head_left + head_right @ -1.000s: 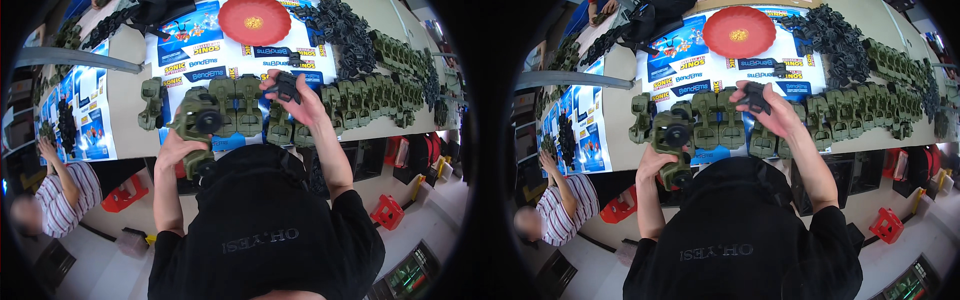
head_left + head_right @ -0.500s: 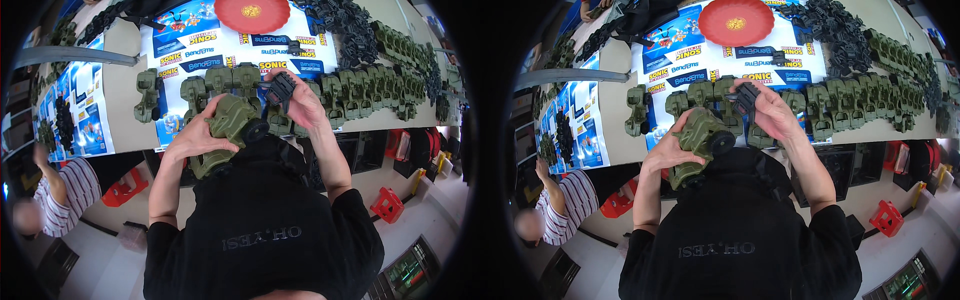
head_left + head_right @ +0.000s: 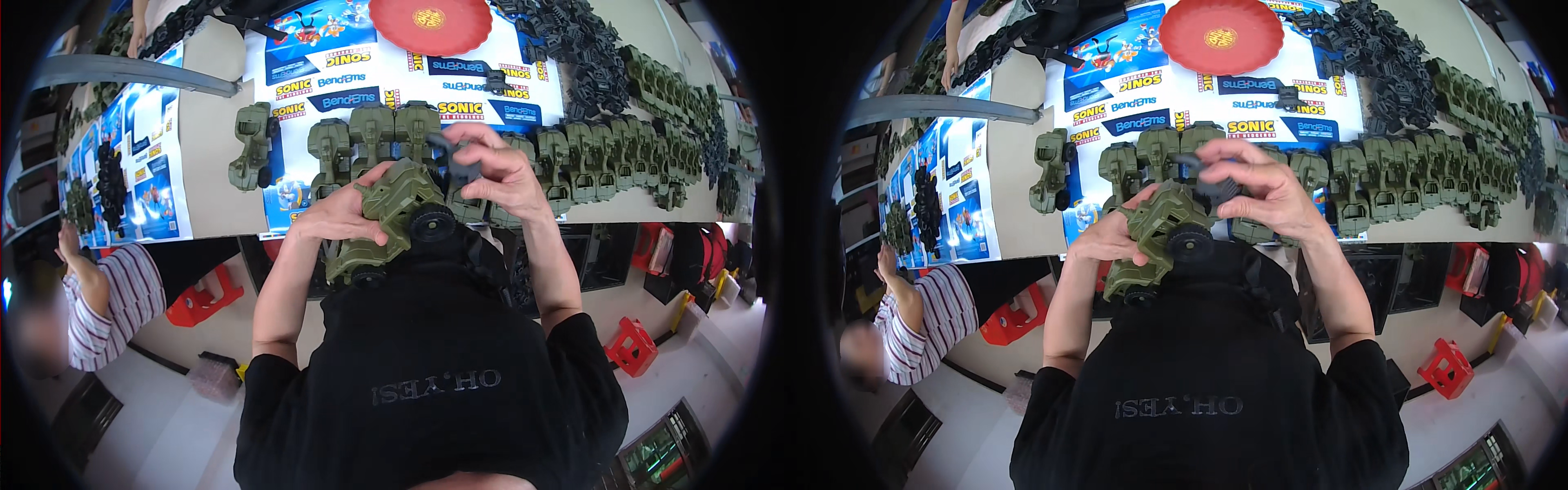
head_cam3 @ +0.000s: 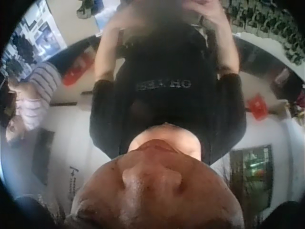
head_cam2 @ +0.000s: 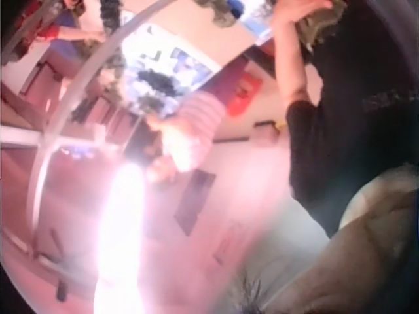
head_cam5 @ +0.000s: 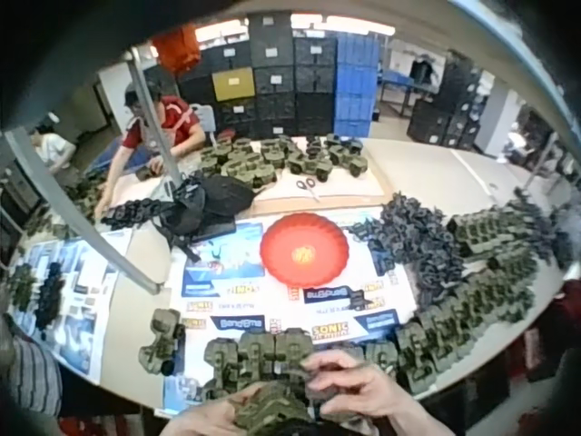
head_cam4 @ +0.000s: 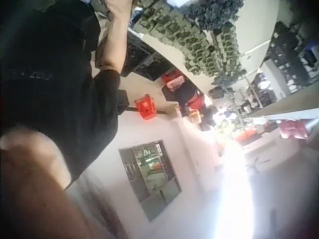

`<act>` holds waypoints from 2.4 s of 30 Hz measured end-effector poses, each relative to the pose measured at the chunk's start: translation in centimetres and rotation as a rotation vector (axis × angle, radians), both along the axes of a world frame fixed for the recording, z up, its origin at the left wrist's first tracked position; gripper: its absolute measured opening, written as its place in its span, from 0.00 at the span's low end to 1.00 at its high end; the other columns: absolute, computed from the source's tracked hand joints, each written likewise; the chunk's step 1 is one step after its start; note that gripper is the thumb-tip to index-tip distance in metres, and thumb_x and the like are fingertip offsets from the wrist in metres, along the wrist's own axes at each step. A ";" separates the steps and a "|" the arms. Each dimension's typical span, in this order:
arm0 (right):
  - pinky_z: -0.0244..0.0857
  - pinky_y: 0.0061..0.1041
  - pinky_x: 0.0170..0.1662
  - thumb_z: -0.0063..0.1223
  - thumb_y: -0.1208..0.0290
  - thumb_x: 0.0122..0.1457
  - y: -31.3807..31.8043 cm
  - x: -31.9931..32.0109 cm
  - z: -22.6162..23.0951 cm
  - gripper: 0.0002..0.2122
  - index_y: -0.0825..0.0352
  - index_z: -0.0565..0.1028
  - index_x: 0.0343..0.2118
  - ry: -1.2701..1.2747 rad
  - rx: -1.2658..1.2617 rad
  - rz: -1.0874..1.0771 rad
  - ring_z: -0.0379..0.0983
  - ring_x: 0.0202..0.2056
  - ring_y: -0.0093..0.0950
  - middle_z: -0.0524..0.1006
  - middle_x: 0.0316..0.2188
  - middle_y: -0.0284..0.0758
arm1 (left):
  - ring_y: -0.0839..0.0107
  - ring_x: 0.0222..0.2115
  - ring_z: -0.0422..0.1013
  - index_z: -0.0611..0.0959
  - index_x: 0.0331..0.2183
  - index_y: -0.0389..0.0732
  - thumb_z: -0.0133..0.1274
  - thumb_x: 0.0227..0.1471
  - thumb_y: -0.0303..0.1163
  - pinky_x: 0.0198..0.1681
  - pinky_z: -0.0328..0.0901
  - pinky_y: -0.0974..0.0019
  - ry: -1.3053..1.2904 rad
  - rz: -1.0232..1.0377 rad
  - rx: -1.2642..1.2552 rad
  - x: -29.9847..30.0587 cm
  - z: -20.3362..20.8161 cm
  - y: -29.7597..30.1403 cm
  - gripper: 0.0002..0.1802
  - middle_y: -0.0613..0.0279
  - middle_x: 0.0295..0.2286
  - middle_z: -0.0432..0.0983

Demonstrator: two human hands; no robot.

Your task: The person assembles green plastic toy components by hand, inserting small black parts into the green bodies. They handle the items one by one, placing the finished units on a table alongside other completed toys. The person also briefly handles a small paper document.

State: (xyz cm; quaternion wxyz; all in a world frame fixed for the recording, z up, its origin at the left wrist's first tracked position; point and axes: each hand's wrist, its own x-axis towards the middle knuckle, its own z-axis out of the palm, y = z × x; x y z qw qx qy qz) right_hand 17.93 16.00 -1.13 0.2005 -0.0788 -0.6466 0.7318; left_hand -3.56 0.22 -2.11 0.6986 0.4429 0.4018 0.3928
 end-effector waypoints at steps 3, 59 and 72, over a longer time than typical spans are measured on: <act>0.54 0.29 0.53 0.58 0.80 0.43 -0.1 0.3 -0.1 0.15 0.67 0.75 0.38 -0.060 -0.091 0.179 0.60 0.52 0.30 0.65 0.50 0.37 | 0.74 0.48 0.58 0.53 0.55 0.36 0.68 0.31 0.39 0.52 0.54 0.69 -0.035 0.034 -0.044 0.3 0.6 0.1 0.54 0.61 0.47 0.62; 0.56 0.17 0.31 0.37 0.67 0.63 -3.8 -0.1 2.4 0.17 0.72 0.73 0.23 -0.250 -0.196 -0.275 0.63 0.26 0.18 0.70 0.22 0.31 | 0.51 0.36 0.69 0.65 0.46 0.37 0.66 0.26 0.35 0.38 0.65 0.56 0.864 0.106 0.227 4.4 5.4 0.2 0.42 0.51 0.36 0.69; 0.59 0.30 0.48 0.21 0.55 0.63 -6.4 0.7 1.0 0.27 0.74 0.71 0.38 -0.246 0.064 -0.055 0.69 0.42 0.35 0.73 0.36 0.44 | 0.53 0.32 0.68 0.64 0.42 0.36 0.60 0.22 0.21 0.36 0.62 0.58 1.086 -0.046 0.322 6.4 6.7 -1.7 0.38 0.51 0.34 0.65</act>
